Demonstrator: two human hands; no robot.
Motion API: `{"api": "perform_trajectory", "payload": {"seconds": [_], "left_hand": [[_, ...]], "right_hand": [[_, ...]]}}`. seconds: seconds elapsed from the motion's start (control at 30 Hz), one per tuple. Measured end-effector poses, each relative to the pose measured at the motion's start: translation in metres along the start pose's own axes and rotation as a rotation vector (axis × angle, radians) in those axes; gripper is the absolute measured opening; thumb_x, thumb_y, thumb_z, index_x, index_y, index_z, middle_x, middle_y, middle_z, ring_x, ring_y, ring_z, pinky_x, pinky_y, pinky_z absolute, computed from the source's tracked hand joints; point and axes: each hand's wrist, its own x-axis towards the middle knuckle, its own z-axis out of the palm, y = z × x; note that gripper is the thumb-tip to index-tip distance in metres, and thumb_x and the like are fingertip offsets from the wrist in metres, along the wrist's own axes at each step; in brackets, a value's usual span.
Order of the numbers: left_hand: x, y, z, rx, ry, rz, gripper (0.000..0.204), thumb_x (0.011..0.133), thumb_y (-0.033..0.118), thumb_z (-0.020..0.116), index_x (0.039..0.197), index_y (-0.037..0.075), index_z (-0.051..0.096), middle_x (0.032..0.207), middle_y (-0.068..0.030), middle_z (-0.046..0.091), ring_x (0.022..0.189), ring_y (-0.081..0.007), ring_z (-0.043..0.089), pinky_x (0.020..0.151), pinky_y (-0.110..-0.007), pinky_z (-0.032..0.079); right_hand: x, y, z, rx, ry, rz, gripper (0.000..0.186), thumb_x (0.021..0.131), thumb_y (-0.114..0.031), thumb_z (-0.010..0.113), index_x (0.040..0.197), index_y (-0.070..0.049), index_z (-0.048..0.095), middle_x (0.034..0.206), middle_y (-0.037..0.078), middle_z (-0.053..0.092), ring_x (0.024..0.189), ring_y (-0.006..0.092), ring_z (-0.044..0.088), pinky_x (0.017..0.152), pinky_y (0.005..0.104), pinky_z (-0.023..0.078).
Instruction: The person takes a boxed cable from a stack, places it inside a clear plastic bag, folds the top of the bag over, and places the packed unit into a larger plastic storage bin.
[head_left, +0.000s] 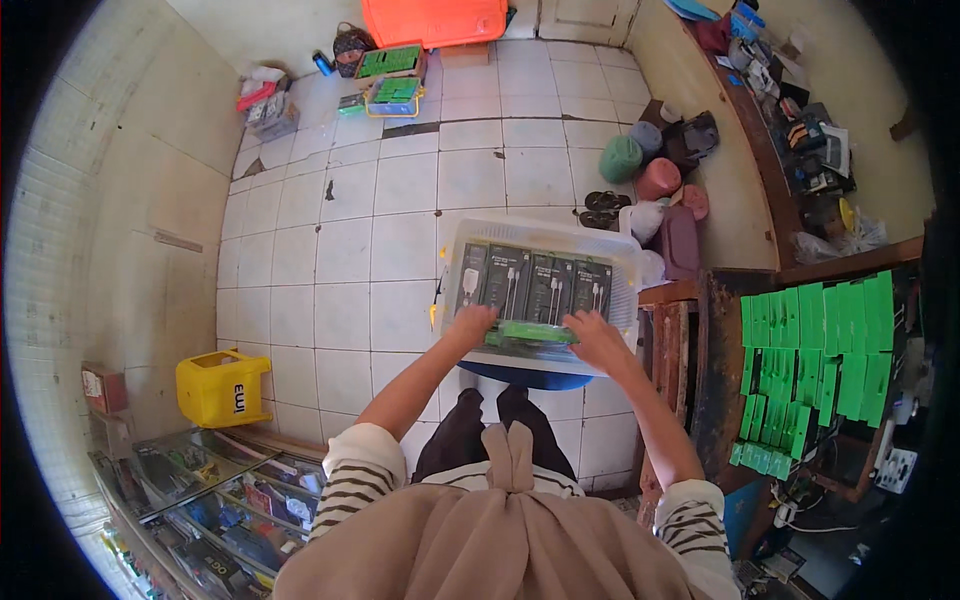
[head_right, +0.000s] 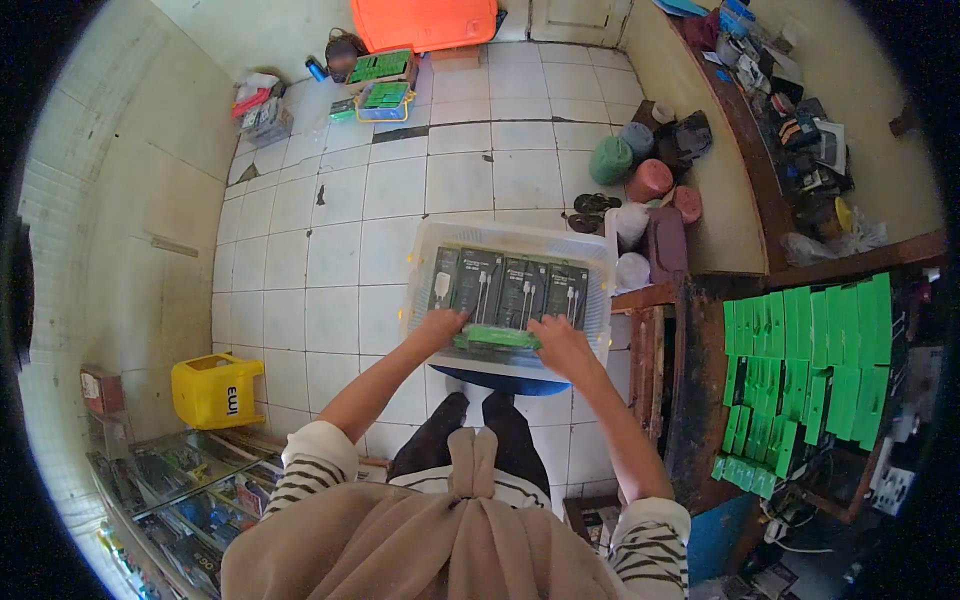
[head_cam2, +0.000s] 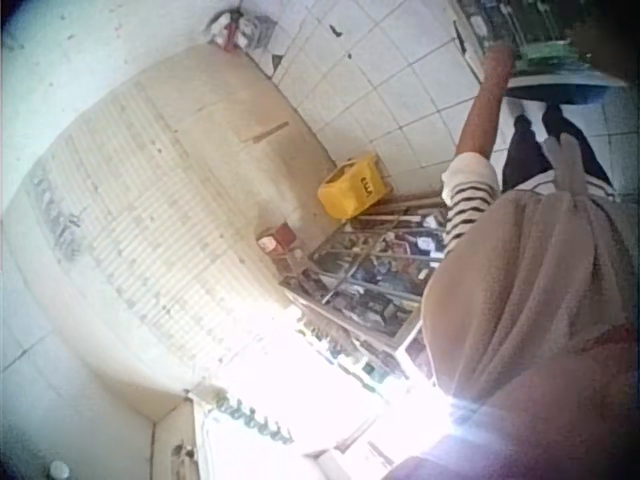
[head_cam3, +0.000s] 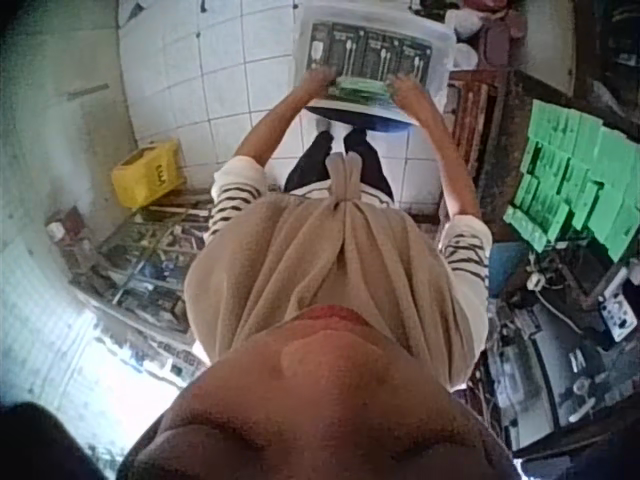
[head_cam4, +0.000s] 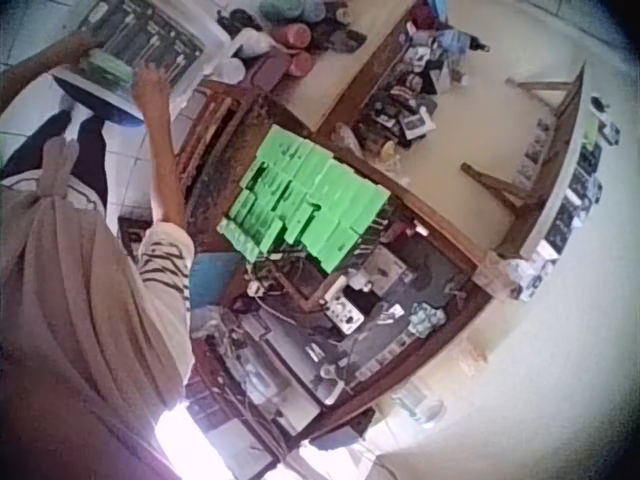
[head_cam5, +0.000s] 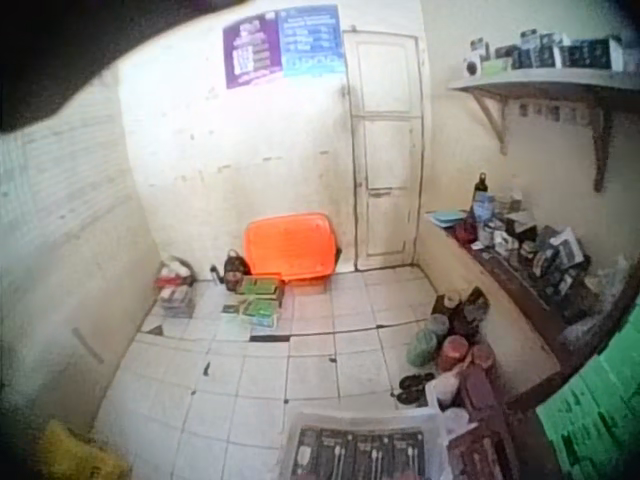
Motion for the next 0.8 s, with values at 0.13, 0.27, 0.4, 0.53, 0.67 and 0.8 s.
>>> {"api": "perform_trajectory", "payload": {"seconds": [0.13,0.27,0.4,0.53,0.67,0.8], "left_hand": [[0.009,0.001,-0.003,0.335,0.164,0.267,0.020,0.071,0.018,0.062,0.089,0.012,0.054,0.077,-0.0046,0.059,0.075,-0.0223,0.061,0.057,-0.036,0.049],[0.019,-0.006,0.010,0.433,0.152,0.266,0.027,0.069,0.021,0.065,0.092,0.014,0.053,0.076,-0.0010,0.058,0.075,-0.0200,0.060,0.056,-0.034,0.047],[0.022,-0.008,0.007,0.386,0.169,0.325,0.024,0.073,0.021,0.061,0.094,0.014,0.054,0.078,-0.0025,0.061,0.072,-0.0219,0.062,0.055,-0.036,0.050],[0.031,-0.009,-0.004,0.191,0.021,0.261,0.017,0.080,0.019,0.051,0.096,0.014,0.055,0.082,-0.0073,0.064,0.070,-0.0265,0.065,0.056,-0.040,0.052],[0.033,-0.015,-0.001,0.140,0.045,0.297,0.017,0.082,0.018,0.048,0.095,0.013,0.057,0.079,-0.0086,0.064,0.071,-0.0280,0.065,0.057,-0.042,0.053],[0.030,-0.015,-0.011,0.132,0.034,0.306,0.016,0.081,0.018,0.048,0.093,0.012,0.058,0.076,-0.0099,0.064,0.071,-0.0289,0.064,0.058,-0.042,0.053]], "right_hand": [[-0.002,0.004,0.007,0.015,-0.051,-0.033,0.044,0.069,-0.013,0.067,0.109,-0.010,0.048,0.097,0.010,0.052,0.098,0.0302,0.050,0.075,0.0420,0.049],[0.003,-0.001,0.017,0.061,-0.031,-0.086,0.043,0.069,-0.014,0.066,0.108,-0.009,0.049,0.098,0.010,0.052,0.098,0.0303,0.051,0.077,0.0420,0.049],[0.011,-0.004,0.026,0.066,-0.079,-0.096,0.044,0.069,-0.014,0.066,0.109,-0.008,0.049,0.101,0.012,0.052,0.097,0.0315,0.051,0.079,0.0416,0.048],[0.024,-0.003,0.036,0.104,-0.106,-0.163,0.046,0.068,-0.016,0.068,0.109,-0.008,0.049,0.101,0.012,0.053,0.095,0.0328,0.053,0.080,0.0418,0.047],[0.032,-0.012,0.033,0.112,-0.128,-0.172,0.046,0.066,-0.019,0.070,0.107,-0.007,0.051,0.100,0.013,0.055,0.094,0.0339,0.055,0.079,0.0425,0.047],[0.041,-0.015,0.032,0.132,-0.217,-0.142,0.043,0.069,-0.019,0.068,0.107,-0.006,0.053,0.096,0.014,0.057,0.093,0.0332,0.055,0.080,0.0424,0.046]]}}
